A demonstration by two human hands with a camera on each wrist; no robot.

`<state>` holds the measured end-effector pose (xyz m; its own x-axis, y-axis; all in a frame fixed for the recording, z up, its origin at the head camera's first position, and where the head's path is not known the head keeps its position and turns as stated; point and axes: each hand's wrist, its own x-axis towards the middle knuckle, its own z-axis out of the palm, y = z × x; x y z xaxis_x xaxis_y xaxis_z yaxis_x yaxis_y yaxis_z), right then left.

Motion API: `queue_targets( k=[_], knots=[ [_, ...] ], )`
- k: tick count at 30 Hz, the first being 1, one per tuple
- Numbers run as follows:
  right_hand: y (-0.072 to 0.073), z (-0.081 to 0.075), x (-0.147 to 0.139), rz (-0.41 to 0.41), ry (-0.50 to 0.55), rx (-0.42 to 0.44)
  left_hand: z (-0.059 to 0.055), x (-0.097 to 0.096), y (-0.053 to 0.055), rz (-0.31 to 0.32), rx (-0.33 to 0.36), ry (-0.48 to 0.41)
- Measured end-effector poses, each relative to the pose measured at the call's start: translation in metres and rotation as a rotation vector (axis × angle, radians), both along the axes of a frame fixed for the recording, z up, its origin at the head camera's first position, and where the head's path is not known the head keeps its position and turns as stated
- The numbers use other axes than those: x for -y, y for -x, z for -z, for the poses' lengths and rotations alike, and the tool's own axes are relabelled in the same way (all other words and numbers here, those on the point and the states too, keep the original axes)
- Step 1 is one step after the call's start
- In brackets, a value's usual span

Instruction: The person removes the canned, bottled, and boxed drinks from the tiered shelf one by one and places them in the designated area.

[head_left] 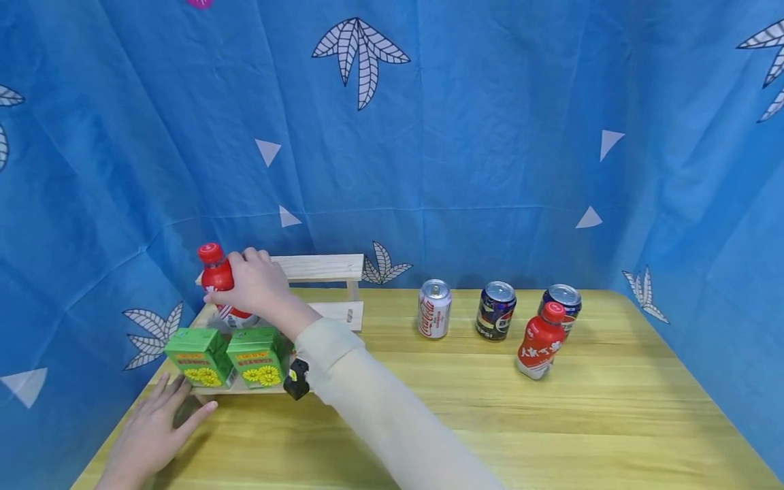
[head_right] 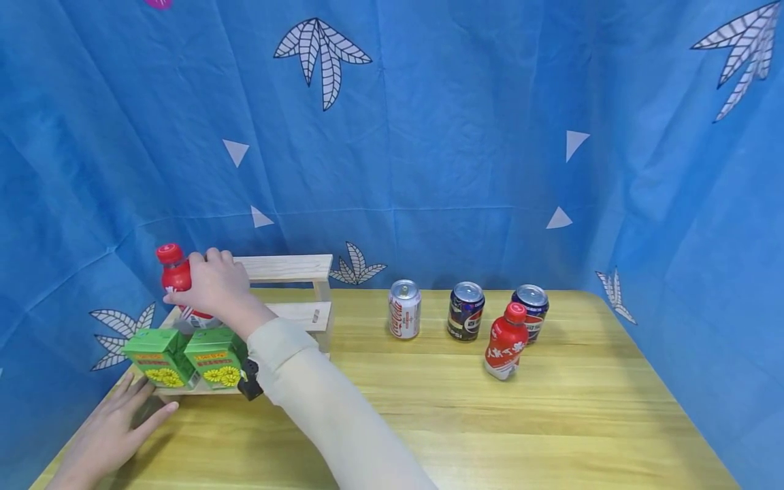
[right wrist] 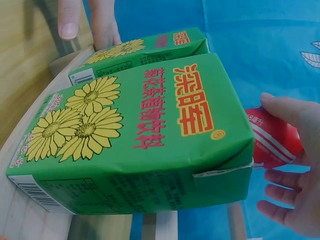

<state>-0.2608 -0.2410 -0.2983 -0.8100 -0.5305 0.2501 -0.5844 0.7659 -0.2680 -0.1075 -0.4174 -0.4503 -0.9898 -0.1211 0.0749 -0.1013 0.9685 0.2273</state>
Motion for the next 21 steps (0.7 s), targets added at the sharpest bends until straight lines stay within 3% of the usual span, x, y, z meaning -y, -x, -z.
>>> queue_targets(
  k=[21],
  knots=[
    [0.0046,-0.0019,-0.0096,-0.052,0.014,-0.086,0.0025,-0.0006,-0.0029,-0.019,0.009,-0.008]
  ],
)
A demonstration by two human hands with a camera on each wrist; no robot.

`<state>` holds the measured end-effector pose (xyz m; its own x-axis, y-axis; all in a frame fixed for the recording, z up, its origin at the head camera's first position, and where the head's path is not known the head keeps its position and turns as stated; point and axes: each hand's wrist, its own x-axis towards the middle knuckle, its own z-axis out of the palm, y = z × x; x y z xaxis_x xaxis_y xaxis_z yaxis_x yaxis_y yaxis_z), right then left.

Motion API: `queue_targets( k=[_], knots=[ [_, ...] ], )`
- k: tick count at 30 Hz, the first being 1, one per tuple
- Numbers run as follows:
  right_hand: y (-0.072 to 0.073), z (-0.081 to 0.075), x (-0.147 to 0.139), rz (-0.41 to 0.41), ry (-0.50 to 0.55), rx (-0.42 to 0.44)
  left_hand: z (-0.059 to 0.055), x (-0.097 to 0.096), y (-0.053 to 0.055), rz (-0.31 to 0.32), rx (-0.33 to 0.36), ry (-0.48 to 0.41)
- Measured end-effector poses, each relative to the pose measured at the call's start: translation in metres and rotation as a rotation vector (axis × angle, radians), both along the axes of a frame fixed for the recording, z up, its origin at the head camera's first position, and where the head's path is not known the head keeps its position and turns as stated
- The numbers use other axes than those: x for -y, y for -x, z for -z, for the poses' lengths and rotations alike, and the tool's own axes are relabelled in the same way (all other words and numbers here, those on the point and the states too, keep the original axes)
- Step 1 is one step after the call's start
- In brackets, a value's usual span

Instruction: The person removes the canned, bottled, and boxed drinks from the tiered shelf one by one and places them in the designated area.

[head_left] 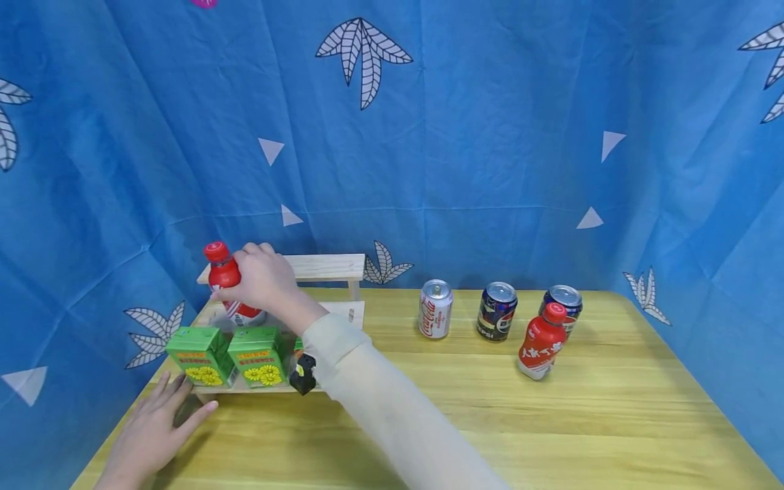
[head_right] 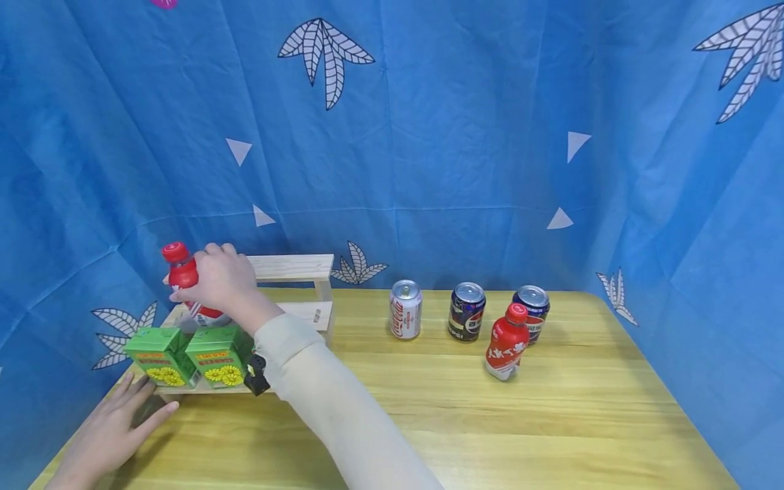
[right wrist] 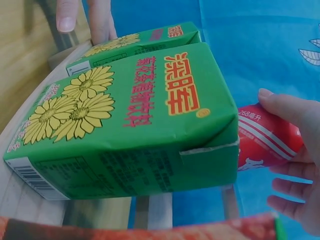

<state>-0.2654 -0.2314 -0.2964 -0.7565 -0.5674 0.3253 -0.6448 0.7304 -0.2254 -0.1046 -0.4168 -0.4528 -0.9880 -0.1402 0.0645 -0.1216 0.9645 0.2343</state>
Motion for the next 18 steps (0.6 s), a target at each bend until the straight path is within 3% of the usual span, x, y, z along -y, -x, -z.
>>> queue_targets(
  k=[18],
  knots=[
    [0.003,-0.013,-0.030,-0.030,-0.009,-0.040,0.001,0.001,0.001,0.031,-0.015,-0.003]
  ],
)
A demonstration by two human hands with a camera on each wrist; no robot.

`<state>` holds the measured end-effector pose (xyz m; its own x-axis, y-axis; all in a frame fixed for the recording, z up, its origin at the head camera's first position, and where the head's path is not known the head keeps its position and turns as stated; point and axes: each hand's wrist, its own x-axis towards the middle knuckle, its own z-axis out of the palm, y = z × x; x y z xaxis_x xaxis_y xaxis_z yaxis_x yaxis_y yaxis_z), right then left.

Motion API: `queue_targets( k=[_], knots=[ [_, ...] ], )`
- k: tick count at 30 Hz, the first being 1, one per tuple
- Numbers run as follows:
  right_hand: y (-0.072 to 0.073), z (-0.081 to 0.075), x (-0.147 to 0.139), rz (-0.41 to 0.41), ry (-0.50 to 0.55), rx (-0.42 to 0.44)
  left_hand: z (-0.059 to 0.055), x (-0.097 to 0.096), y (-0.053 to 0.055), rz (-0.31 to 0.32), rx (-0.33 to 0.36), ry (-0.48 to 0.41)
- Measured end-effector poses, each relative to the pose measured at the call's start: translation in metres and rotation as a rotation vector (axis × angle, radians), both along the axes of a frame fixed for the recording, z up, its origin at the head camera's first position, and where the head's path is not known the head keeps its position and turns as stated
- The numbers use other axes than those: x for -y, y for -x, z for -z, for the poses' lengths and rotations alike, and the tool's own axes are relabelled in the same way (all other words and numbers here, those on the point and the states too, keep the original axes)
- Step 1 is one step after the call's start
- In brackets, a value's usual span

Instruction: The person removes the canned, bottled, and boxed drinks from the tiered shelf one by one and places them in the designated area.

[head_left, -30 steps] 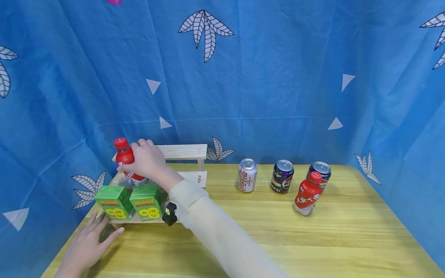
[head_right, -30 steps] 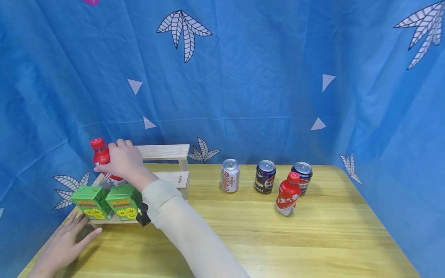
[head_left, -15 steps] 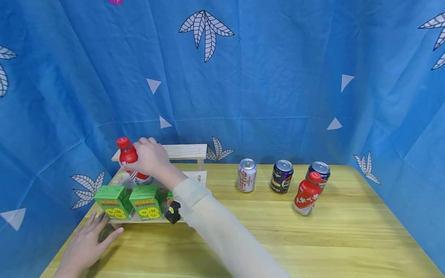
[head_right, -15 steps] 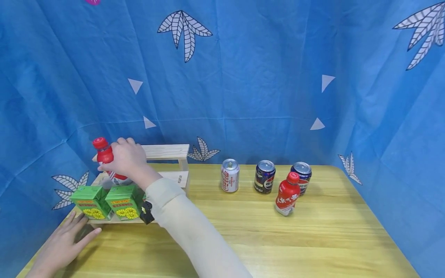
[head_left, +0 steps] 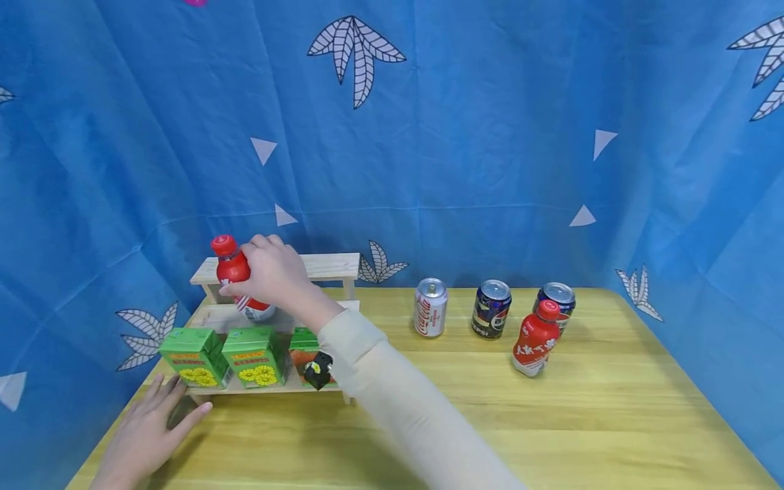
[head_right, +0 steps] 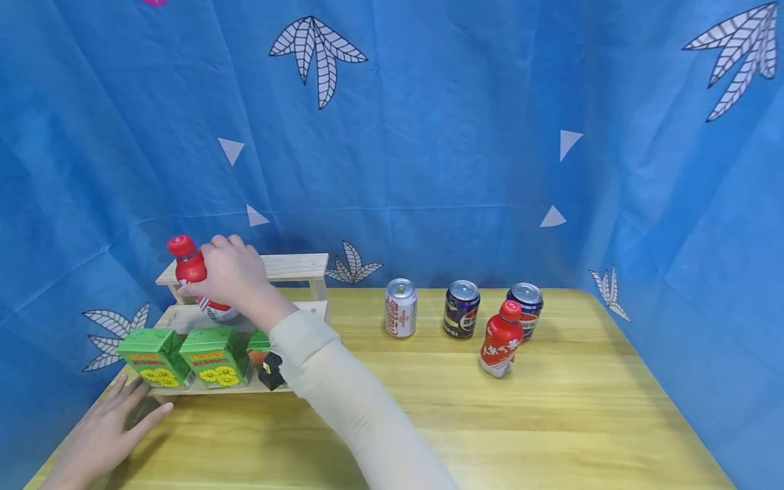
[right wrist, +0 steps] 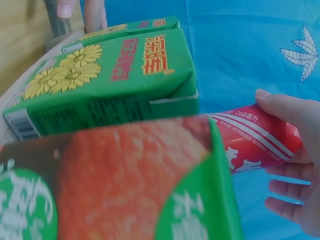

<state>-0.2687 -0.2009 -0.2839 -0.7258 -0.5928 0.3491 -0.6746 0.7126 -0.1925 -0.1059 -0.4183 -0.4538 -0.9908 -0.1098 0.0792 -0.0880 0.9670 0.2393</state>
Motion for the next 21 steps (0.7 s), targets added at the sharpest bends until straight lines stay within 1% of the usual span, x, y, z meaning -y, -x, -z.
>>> queue_targets(
  k=[11,18,21],
  knots=[
    [0.001,-0.006,-0.027,-0.016,0.007,-0.025,-0.002,0.001,-0.001,0.010,-0.003,-0.016],
    [0.003,-0.008,-0.048,-0.006,0.000,-0.031,-0.002,0.000,-0.002,0.014,-0.011,-0.028],
    [0.003,-0.008,-0.058,-0.010,0.023,-0.028,-0.001,0.000,-0.002,0.009,-0.007,-0.026]
  ],
)
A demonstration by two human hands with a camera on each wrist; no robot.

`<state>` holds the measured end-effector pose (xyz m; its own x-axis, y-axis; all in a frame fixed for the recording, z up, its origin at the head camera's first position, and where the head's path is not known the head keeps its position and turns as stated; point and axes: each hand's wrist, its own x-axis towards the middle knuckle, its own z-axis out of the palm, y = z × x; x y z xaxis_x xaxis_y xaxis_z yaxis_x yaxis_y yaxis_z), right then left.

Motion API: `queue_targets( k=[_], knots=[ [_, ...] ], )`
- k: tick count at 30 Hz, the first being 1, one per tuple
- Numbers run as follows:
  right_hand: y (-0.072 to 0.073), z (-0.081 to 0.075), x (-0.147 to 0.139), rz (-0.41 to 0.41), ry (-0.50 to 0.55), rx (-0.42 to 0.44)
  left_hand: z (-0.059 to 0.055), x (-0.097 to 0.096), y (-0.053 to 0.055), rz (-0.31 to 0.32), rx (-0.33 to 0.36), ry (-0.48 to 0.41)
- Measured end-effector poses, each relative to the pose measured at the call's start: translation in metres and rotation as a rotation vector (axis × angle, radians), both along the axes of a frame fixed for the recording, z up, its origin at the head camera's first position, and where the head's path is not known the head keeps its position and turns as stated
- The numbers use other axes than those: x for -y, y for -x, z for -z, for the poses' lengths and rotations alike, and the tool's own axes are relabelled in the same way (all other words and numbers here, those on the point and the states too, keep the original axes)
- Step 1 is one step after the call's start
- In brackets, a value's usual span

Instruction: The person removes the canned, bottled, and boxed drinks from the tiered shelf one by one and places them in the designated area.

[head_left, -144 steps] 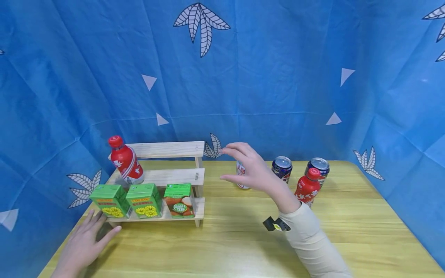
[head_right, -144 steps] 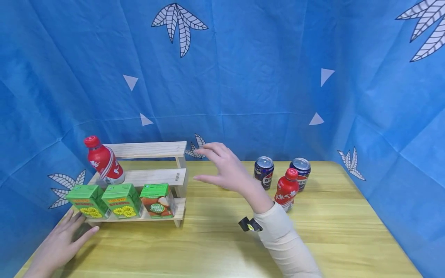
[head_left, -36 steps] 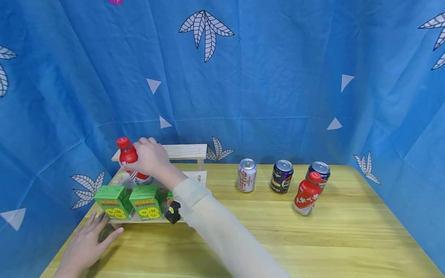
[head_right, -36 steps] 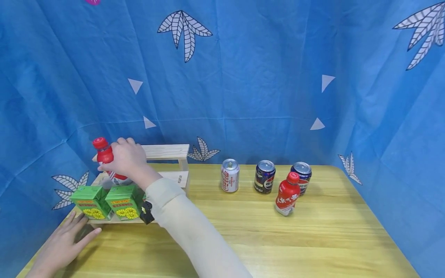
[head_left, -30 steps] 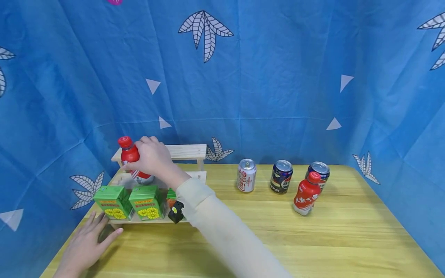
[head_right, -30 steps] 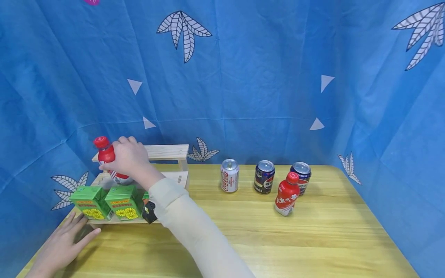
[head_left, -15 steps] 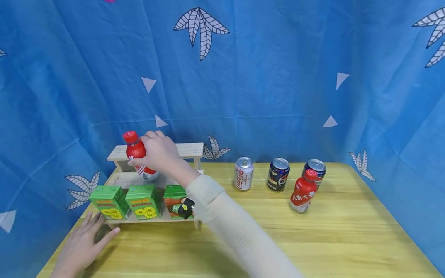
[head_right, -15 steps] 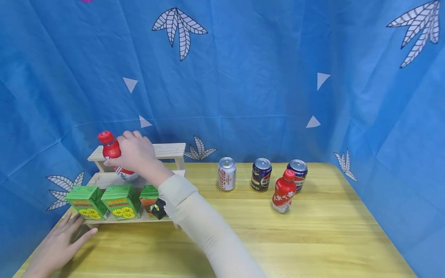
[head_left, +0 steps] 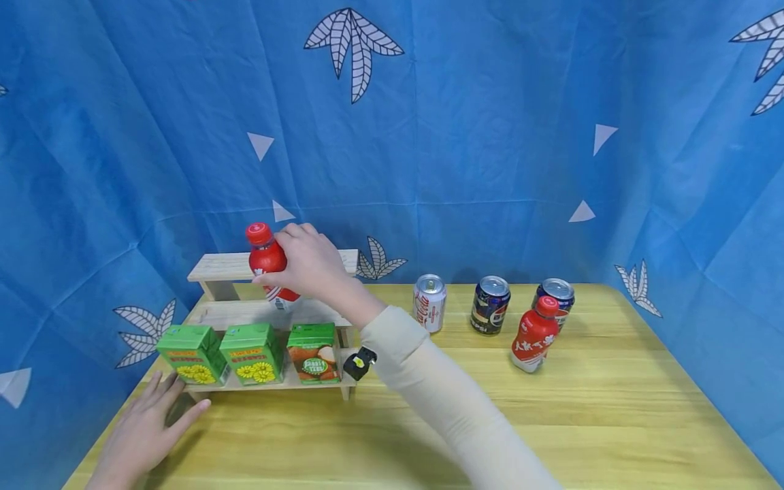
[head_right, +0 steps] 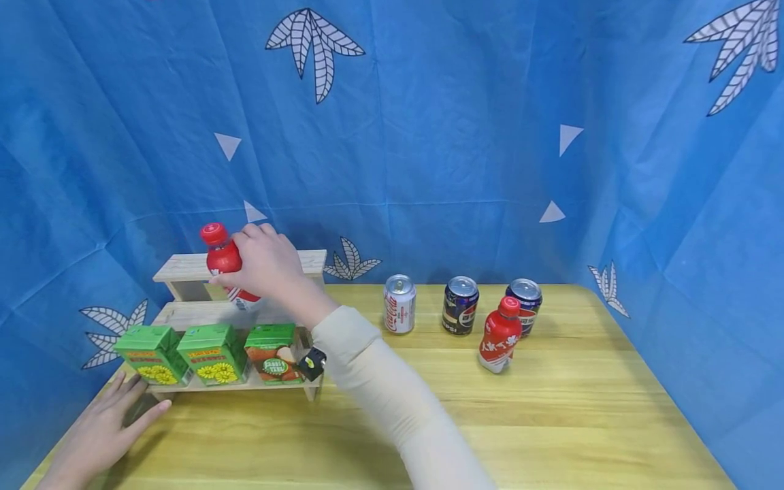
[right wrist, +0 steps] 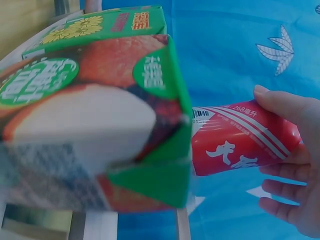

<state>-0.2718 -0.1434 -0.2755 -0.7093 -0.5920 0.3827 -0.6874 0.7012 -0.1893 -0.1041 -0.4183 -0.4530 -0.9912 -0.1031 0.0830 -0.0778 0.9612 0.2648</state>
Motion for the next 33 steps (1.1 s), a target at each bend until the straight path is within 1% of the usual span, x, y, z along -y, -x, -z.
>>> queue_targets(
  k=[4,15,21,29,33],
  knots=[
    [-0.001,0.001,-0.012,-0.004,0.041,0.000,0.001,0.001,0.000,-0.003,0.001,0.005],
    [-0.007,0.009,-0.035,-0.008,0.124,-0.003,0.001,0.001,0.000,-0.005,0.003,0.001],
    [-0.007,0.011,-0.050,0.012,0.149,0.009,0.000,0.001,0.001,-0.003,0.003,0.011],
    [-0.008,0.011,-0.071,0.016,0.159,0.013,0.000,0.000,0.001,-0.010,0.003,0.053],
    [-0.011,0.012,-0.081,0.014,0.177,0.025,0.000,0.000,0.001,-0.009,0.001,0.059]
  ],
)
